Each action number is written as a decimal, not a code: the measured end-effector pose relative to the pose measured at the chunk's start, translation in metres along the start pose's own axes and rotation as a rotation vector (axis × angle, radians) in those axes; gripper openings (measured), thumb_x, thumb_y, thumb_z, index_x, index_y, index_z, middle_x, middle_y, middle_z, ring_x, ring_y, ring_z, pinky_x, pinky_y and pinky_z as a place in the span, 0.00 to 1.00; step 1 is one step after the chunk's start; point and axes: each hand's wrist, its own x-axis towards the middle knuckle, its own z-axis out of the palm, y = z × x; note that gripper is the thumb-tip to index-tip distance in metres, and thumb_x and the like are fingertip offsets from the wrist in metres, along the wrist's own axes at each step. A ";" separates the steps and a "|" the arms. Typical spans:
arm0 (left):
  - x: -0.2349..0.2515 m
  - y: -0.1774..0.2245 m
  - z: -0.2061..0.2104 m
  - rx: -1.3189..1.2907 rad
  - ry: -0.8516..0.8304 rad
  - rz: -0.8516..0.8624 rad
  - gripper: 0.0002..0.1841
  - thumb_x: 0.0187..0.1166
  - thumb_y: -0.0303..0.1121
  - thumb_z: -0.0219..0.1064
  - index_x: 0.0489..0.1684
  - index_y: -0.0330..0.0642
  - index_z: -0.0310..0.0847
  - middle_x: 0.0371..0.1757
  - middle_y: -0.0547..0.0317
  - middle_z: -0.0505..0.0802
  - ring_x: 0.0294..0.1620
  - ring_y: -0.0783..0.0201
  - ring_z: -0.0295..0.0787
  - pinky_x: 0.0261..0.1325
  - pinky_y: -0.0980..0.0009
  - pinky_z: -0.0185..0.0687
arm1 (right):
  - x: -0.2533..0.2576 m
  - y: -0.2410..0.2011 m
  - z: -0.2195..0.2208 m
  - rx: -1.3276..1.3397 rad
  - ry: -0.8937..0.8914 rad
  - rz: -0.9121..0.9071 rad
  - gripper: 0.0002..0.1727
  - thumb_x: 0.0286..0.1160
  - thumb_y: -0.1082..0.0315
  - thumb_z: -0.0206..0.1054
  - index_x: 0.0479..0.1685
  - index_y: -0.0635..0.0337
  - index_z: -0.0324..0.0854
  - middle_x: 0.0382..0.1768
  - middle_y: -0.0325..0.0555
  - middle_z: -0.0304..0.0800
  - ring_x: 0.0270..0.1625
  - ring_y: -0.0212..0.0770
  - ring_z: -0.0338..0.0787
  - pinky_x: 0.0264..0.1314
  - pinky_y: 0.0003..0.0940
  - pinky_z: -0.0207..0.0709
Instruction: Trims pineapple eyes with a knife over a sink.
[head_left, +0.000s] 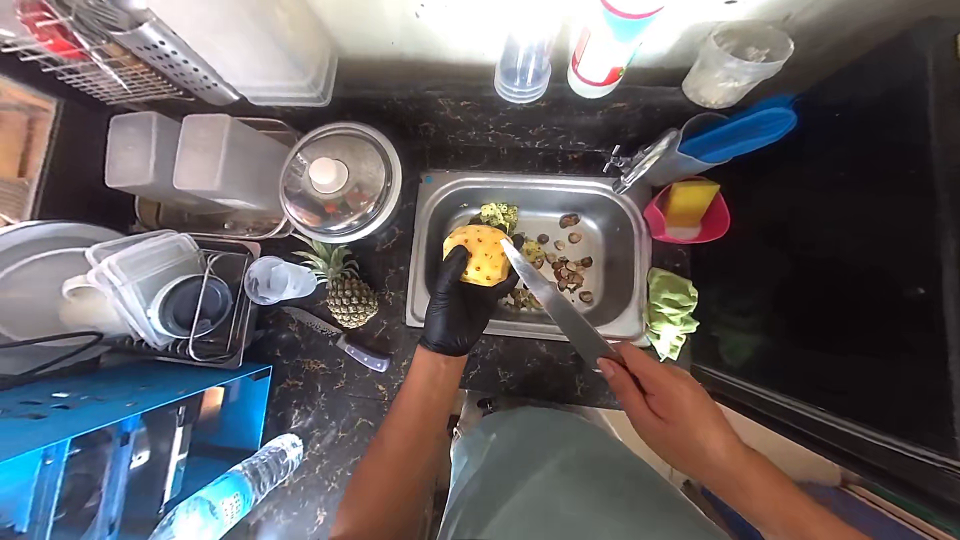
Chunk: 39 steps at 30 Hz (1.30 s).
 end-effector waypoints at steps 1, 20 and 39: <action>0.001 0.000 0.002 0.037 -0.012 0.012 0.29 0.70 0.44 0.78 0.71 0.50 0.77 0.63 0.45 0.89 0.61 0.50 0.91 0.57 0.54 0.92 | -0.001 0.000 0.001 -0.012 0.007 -0.007 0.20 0.92 0.50 0.49 0.45 0.52 0.82 0.16 0.33 0.73 0.16 0.29 0.74 0.16 0.29 0.67; 0.005 -0.005 0.008 0.201 0.012 0.038 0.33 0.67 0.49 0.81 0.71 0.50 0.75 0.62 0.47 0.89 0.59 0.53 0.91 0.58 0.55 0.91 | -0.002 0.003 -0.004 -0.119 0.022 -0.027 0.20 0.91 0.52 0.50 0.46 0.53 0.84 0.16 0.35 0.76 0.17 0.33 0.76 0.15 0.32 0.68; 0.010 -0.021 0.022 0.310 0.235 0.241 0.21 0.92 0.43 0.54 0.80 0.51 0.62 0.60 0.42 0.88 0.55 0.47 0.92 0.52 0.49 0.93 | 0.009 0.011 0.013 -0.298 0.147 -0.042 0.24 0.89 0.58 0.53 0.78 0.41 0.82 0.23 0.40 0.85 0.19 0.40 0.81 0.18 0.38 0.72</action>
